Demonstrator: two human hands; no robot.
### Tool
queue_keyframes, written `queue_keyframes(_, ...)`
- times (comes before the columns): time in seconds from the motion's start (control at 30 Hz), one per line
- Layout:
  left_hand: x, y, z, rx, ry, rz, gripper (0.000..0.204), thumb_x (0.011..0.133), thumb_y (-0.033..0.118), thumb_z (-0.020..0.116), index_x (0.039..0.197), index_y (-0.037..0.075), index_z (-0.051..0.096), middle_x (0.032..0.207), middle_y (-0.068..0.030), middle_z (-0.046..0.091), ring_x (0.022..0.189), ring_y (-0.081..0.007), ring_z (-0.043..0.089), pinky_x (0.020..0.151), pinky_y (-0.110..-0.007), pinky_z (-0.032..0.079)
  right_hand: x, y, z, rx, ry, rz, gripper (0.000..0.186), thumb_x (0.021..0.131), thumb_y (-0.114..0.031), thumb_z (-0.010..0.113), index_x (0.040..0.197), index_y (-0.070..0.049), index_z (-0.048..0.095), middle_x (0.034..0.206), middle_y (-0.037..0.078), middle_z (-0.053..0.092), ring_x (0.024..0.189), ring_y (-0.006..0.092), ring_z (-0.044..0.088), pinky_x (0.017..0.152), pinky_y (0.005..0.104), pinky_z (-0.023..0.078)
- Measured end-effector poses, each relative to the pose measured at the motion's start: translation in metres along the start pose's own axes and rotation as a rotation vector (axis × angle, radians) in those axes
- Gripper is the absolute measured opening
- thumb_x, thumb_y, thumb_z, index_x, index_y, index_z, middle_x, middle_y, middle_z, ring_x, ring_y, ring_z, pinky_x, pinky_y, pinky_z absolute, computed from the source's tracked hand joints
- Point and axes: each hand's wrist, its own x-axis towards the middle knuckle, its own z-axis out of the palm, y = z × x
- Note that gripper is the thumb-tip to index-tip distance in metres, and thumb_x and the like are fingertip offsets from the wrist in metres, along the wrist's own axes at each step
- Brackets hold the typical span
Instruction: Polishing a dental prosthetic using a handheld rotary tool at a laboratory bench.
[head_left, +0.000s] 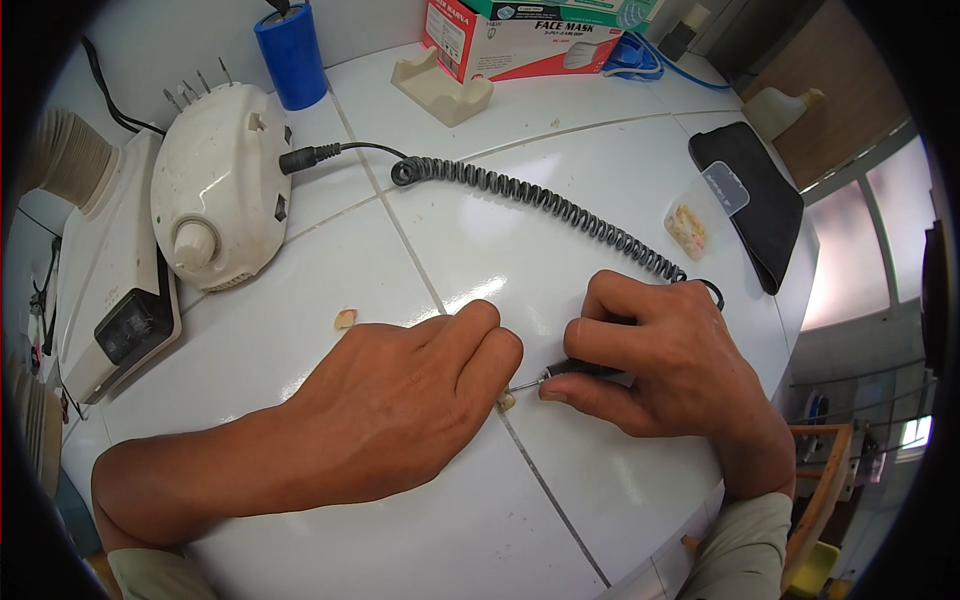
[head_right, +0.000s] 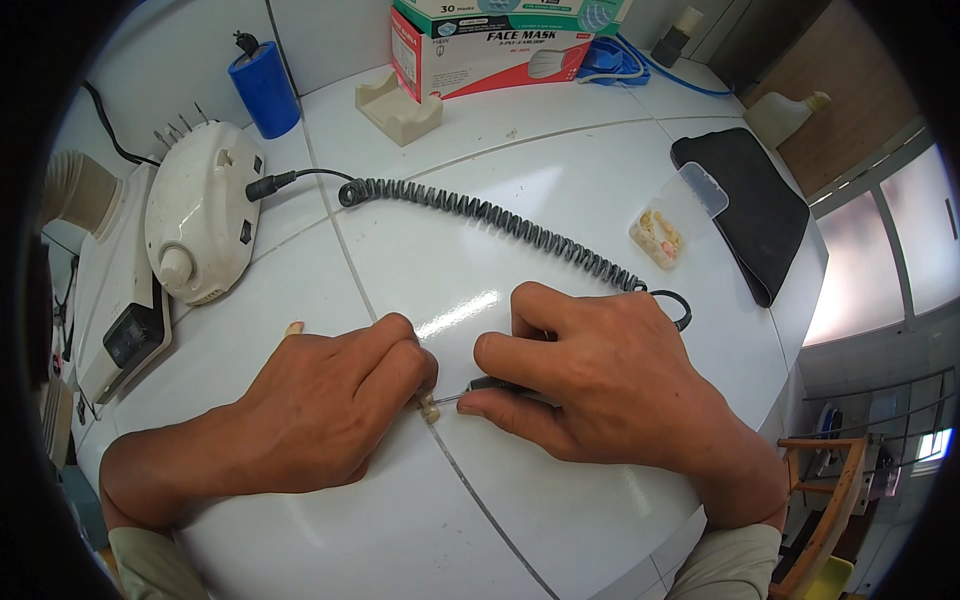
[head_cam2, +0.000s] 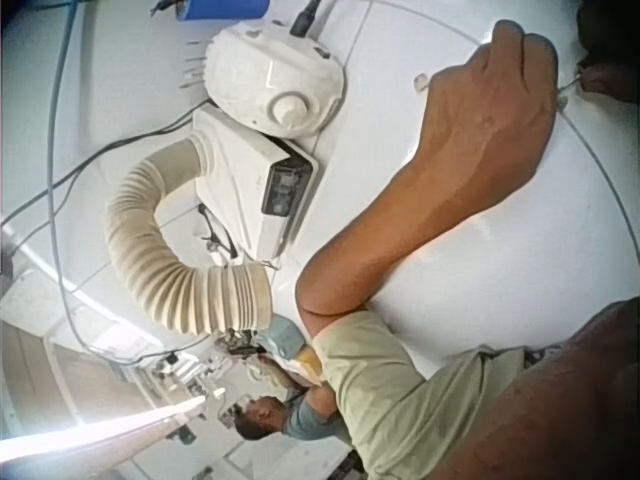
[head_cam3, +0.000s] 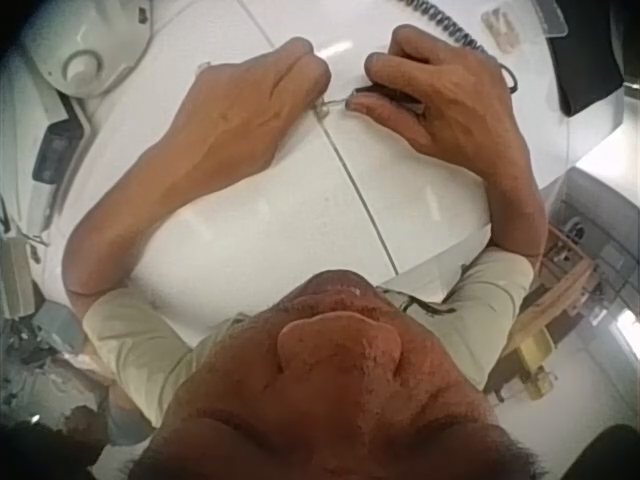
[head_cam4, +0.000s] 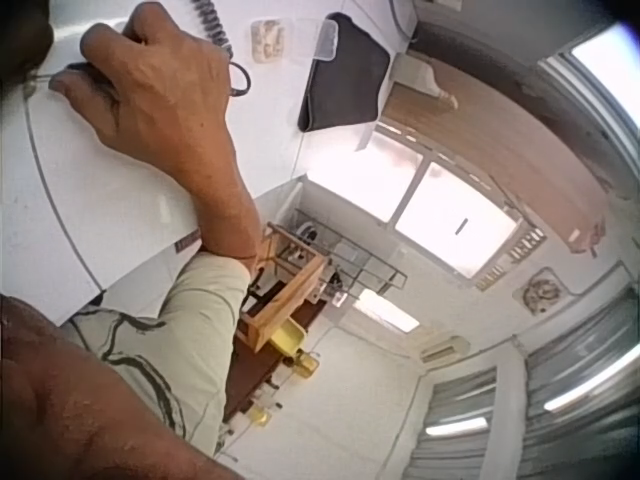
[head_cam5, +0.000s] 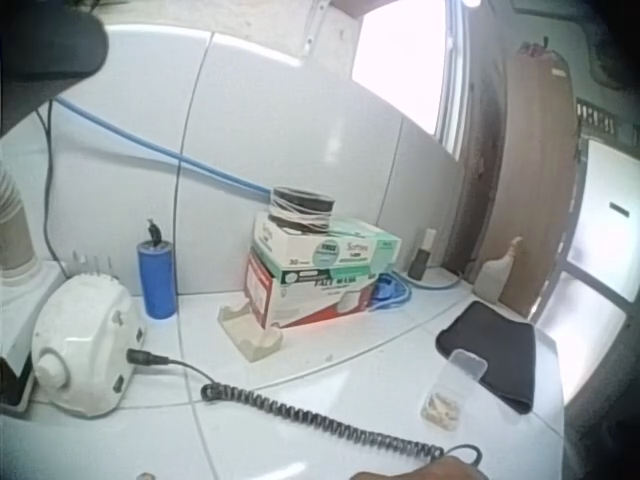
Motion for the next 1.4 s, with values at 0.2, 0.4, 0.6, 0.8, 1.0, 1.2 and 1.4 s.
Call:
queue_keyframes(0.2,0.0,0.0,0.0,0.002,-0.003,-0.002,0.022,0.095,0.0,0.069,0.116,0.002,0.062,0.101,-0.0107,0.056,0.078,-0.0269,0.065,0.056,-0.044,0.047,-0.001,0.001,0.0,0.006,-0.007,0.008,0.03,0.099,-0.044,0.085,0.097,-0.016,0.074,0.086,0.003,0.059,0.059,0.0221,0.059,0.053,0.0391,0.043)
queue_keyframes(0.4,0.0,0.0,0.002,-0.001,0.009,-0.003,0.022,0.094,0.0,0.07,0.115,0.003,0.062,0.1,-0.0099,0.056,0.076,-0.0264,0.064,0.055,-0.044,0.045,0.0,0.001,0.002,-0.001,0.002,-0.017,0.031,0.1,-0.046,0.084,0.097,-0.017,0.074,0.086,0.002,0.059,0.059,0.0208,0.059,0.052,0.0385,0.043)
queue_keyframes(0.6,-0.001,0.0,0.001,-0.003,0.034,0.009,0.025,0.092,-0.002,0.071,0.115,0.004,0.062,0.099,-0.0087,0.056,0.073,-0.0256,0.063,0.053,-0.044,0.042,-0.001,0.001,0.002,-0.017,0.006,-0.036,0.034,0.101,-0.049,0.082,0.097,-0.017,0.073,0.086,0.001,0.057,0.058,0.0198,0.059,0.052,0.0381,0.043)
queue_keyframes(0.8,-0.001,-0.001,0.002,0.009,0.041,0.018,0.025,0.092,-0.001,0.072,0.114,0.004,0.063,0.099,-0.0086,0.056,0.073,-0.0251,0.063,0.052,-0.044,0.042,0.0,0.003,0.002,-0.002,0.013,-0.043,0.034,0.1,-0.048,0.083,0.097,-0.016,0.072,0.085,0.001,0.057,0.058,0.0203,0.058,0.051,0.038,0.043)
queue_keyframes(1.0,-0.003,0.0,-0.001,0.063,0.047,0.032,0.017,0.097,0.002,0.07,0.113,0.002,0.064,0.098,-0.0095,0.058,0.073,-0.0245,0.064,0.053,-0.042,0.047,0.0,0.008,0.0,0.081,0.025,-0.006,0.034,0.098,-0.045,0.086,0.095,-0.014,0.073,0.082,0.003,0.058,0.058,0.022,0.057,0.052,0.0386,0.042)
queue_keyframes(1.2,-0.004,0.001,0.002,0.137,0.056,0.068,0.014,0.103,0.011,0.072,0.109,0.0,0.064,0.096,-0.011,0.057,0.072,-0.0239,0.064,0.055,-0.04,0.052,-0.002,0.009,0.002,0.113,0.06,0.029,0.033,0.097,-0.041,0.088,0.094,-0.011,0.074,0.082,0.004,0.059,0.058,0.0235,0.058,0.052,0.0391,0.043)
queue_keyframes(1.4,-0.005,0.003,0.005,0.156,0.098,0.075,0.017,0.101,0.011,0.075,0.102,0.001,0.062,0.091,-0.0106,0.055,0.072,-0.0236,0.063,0.054,-0.039,0.052,-0.001,0.004,-0.001,0.036,0.028,0.021,0.033,0.097,-0.042,0.087,0.095,-0.012,0.074,0.082,0.004,0.06,0.058,0.023,0.059,0.053,0.039,0.043)
